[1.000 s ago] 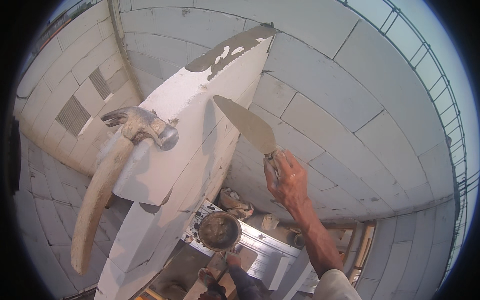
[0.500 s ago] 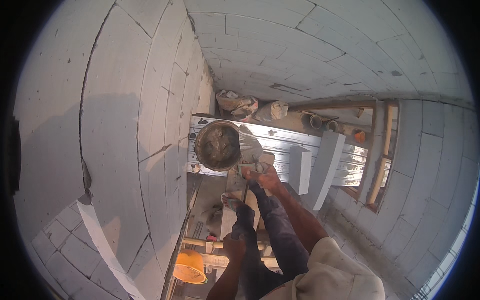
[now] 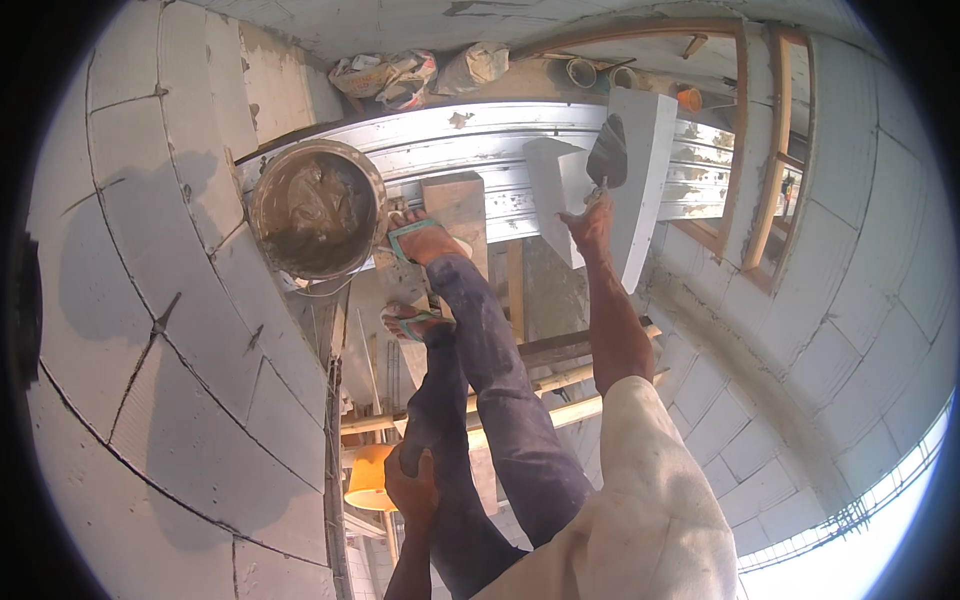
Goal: The person is building a wall on a rooftop using white blocks. They apply mortar to the blocks using a trowel, position the blocks on the wall, and tap them into place with a hammer. The person also uses a tape measure to check dimensions and alignment during the process.
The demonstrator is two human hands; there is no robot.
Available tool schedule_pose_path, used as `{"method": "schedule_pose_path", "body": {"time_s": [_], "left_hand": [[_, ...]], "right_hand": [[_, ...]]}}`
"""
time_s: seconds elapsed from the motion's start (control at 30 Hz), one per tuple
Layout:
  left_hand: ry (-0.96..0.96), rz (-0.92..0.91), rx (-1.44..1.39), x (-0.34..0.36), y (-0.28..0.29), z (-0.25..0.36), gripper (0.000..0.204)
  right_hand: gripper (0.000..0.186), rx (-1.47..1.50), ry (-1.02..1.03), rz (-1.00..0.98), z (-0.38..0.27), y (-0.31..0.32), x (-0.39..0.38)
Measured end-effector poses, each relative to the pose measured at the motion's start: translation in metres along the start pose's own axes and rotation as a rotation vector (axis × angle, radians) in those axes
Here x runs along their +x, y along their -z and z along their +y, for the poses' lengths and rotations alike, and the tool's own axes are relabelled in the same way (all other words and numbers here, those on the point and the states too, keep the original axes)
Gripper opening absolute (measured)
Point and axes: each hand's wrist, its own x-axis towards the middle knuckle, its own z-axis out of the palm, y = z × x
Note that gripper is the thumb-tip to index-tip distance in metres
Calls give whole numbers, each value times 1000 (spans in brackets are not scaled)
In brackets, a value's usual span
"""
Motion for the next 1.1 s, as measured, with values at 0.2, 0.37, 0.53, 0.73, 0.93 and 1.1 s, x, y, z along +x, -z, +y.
{"method": "schedule_pose_path", "body": {"time_s": [0.2,0.37,0.53,0.73,0.93,1.1], "left_hand": [[-69,-53,86,14,11,-1,52],[-169,-107,62,31,18,7,55],[-309,-146,-151,74,7,35,61],[-445,-323,-576,145,-6,125,87],[-490,-604,-642,153,42,88,77],[-301,-149,-701,115,79,80,79]], "right_hand": [[81,33,-152,87,43,-55,24],[70,11,-139,74,39,-34,20],[80,210,-186,-168,-50,70,-19],[97,767,-70,-518,-161,176,-60],[117,807,114,-971,-224,174,-59],[95,571,119,-1236,-289,99,-51]]}}
